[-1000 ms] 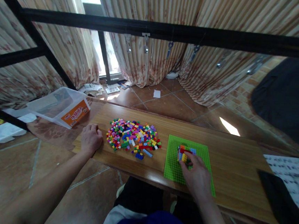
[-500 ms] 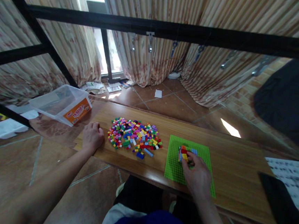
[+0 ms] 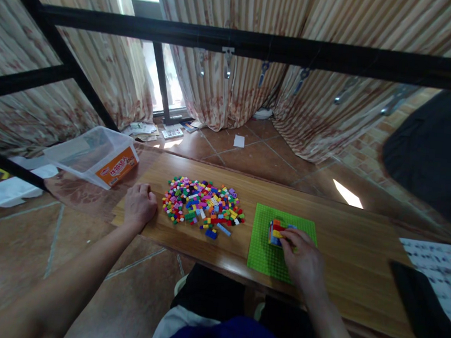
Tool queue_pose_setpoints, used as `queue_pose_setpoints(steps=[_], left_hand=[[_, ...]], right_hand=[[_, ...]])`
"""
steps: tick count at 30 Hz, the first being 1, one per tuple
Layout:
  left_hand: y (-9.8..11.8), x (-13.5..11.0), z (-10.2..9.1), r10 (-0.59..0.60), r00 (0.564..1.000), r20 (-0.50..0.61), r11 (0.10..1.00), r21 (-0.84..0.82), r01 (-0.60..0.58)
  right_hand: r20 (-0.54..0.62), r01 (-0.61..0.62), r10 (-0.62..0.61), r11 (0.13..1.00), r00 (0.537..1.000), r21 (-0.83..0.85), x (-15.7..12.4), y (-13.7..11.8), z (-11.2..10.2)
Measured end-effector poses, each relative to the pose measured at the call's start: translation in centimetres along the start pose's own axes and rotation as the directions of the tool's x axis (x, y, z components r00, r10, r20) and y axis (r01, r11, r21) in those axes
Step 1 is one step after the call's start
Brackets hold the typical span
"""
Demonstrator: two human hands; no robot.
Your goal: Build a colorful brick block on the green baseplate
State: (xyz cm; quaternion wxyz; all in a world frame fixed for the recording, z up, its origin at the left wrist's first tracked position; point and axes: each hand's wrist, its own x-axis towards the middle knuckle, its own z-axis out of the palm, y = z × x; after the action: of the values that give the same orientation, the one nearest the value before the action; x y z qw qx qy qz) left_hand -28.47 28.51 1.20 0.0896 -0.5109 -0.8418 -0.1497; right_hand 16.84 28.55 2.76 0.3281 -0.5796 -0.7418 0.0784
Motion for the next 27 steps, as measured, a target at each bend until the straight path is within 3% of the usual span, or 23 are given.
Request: queue_pose_setpoints(steps=[7,12,18,27], left_hand=[[0.2,0.0,-0.2,-0.011,1.0,0.005,1.0,-0.015,0.011],[0.2,0.0,-0.2,-0.007,1.0,0.004,0.999,-0.035,0.007],[0.1,0.0,0.0,0.001,1.0,-0.006,1.0,-0.028,-0.002],[-0.2,0.0,0.5,0.012,0.999,-0.031,1.0,-0.003,-0.012]], right_hand=[[-0.095,-0.072,0.072,0.997,0.993,0.007,-0.1,-0.2,-1.1],[-0.226,-0.211,0.202,0.977,0.953,-0.016,0.1,0.1,-0.9],[-0.158,-0.387,0.389,0.921,0.908,0.044,-0.1,0.7,1.1],[-0.102,-0.485,0.49,0.872,0.866,0.066,0.0,0.3,2.0]])
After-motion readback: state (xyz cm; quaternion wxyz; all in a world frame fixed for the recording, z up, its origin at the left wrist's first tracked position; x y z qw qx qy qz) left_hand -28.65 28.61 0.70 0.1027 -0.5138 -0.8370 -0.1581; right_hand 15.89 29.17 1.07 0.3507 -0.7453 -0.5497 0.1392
